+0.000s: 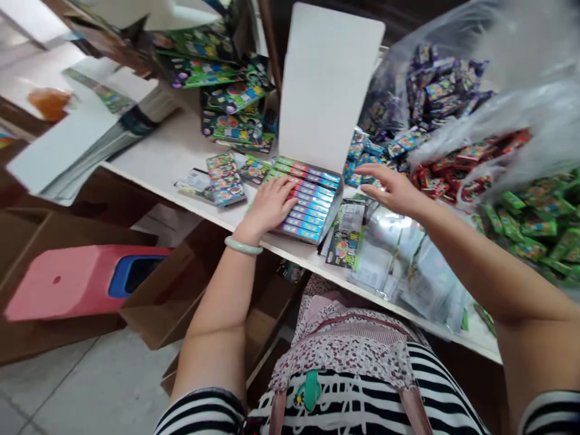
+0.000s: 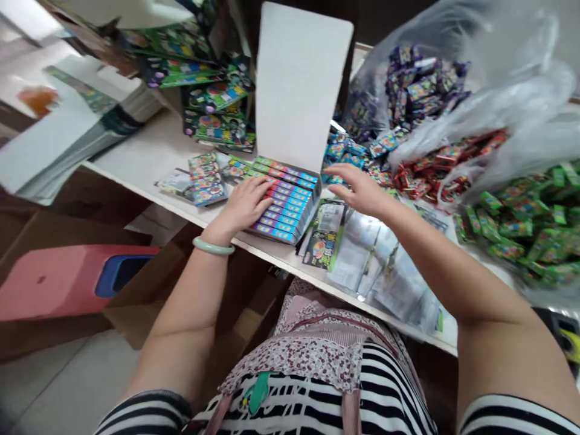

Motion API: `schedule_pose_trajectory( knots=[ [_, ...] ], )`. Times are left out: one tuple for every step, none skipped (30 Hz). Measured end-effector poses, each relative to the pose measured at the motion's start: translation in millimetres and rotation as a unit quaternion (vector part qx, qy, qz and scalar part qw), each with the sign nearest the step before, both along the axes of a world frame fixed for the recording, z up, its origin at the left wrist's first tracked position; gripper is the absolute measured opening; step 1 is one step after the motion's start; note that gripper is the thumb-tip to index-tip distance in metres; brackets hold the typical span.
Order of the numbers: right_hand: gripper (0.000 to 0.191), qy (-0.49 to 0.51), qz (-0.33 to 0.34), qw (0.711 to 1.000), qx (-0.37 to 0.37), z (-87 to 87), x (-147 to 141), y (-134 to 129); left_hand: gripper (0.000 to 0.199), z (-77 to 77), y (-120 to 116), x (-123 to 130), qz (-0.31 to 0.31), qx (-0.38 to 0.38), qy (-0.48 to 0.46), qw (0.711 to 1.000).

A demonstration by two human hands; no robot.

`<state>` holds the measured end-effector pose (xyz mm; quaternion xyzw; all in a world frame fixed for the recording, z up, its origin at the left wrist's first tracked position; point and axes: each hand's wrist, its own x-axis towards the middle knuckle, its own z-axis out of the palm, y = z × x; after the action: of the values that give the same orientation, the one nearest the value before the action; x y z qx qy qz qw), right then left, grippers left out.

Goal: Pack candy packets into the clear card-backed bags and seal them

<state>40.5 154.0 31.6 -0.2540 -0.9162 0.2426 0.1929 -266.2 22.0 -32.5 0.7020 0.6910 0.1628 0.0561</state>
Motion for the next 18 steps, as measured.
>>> schedule_pose_trajectory(
  knots=[
    [0.043,0.0,-0.027,0.999,-0.02,4.4,30.1,-4.2,0.051,2.0,1.2,0.2,-0.002,0.006,-0.002,1.0],
    [0.04,-0.007,-0.056,0.998,-0.037,6.2,59.9,-9.3,0.051,5.5,1.7,3.3,-0.001,0.02,-0.006,1.0],
    [0.039,-0.017,-0.084,0.995,-0.049,5.1,88.1,-15.2,0.051,10.2,1.1,10.2,-0.001,0.04,-0.012,0.999],
    [0.038,-0.028,-0.11,0.992,-0.054,1.4,113.2,-21.3,0.051,15.4,-1.1,21.2,-0.005,0.066,-0.022,0.998],
    [0.036,-0.037,-0.129,0.989,-0.058,-4.6,133.7,-27.3,0.051,20.1,-4.9,36.2,-0.018,0.092,-0.036,0.995],
    [0.034,-0.045,-0.14,0.987,-0.061,-12.1,148.7,-32.8,0.05,23.5,-10.1,54.9,-0.043,0.111,-0.05,0.992],
    [0.032,-0.05,-0.139,0.987,-0.066,-20.2,157.5,-37.5,0.05,24.5,-16.5,76.2,-0.081,0.115,-0.065,0.988],
    [0.031,-0.053,-0.129,0.988,-0.073,-28.1,160.0,-41.2,0.049,22.6,-23.4,99.0,-0.127,0.096,-0.076,0.984],
    [0.03,-0.054,-0.11,0.989,-0.08,-35.1,156.3,-43.8,0.05,17.8,-30.5,121.7,-0.174,0.054,-0.077,0.98],
    [0.03,-0.054,-0.088,0.991,-0.083,-40.7,147.1,-45.2,0.053,10.5,-37.3,143.1,-0.195,0.008,-0.071,0.978],
    [0.03,-0.055,-0.067,0.993,-0.082,-45.0,133.4,-45.4,0.058,1.4,-43.5,161.9,-0.179,-0.035,-0.059,0.982],
    [0.03,-0.06,-0.048,0.994,-0.076,-47.9,116.5,-44.4,0.062,-8.4,-49.1,177.6,-0.144,-0.073,-0.05,0.986],
    [0.032,-0.072,-0.035,0.995,-0.063,-49.9,97.6,-42.4,0.066,-17.9,-53.9,189.8,-0.112,-0.103,-0.046,0.987],
    [0.033,-0.093,-0.028,0.994,-0.044,-51.2,78.0,-39.6,0.068,-26.3,-58.0,198.8,-0.088,-0.12,-0.049,0.988],
    [0.036,-0.124,-0.025,0.992,-0.021,-52.3,58.9,-36.4,0.068,-33.1,-61.5,205.0,-0.078,-0.127,-0.055,0.987],
    [0.039,-0.161,-0.028,0.987,0.001,-53.4,41.3,-33.3,0.068,-38.0,-64.3,209.0,-0.078,-0.127,-0.062,0.987],
    [0.042,-0.195,-0.035,0.98,0.017,-54.8,26.0,-30.6,0.067,-41.2,-66.5,211.3,-0.084,-0.122,-0.068,0.987],
    [0.045,-0.225,-0.043,0.973,0.028,-56.4,13.3,-28.8,0.067,-42.9,-68.1,212.7,-0.091,-0.118,-0.071,0.986]
  ],
)
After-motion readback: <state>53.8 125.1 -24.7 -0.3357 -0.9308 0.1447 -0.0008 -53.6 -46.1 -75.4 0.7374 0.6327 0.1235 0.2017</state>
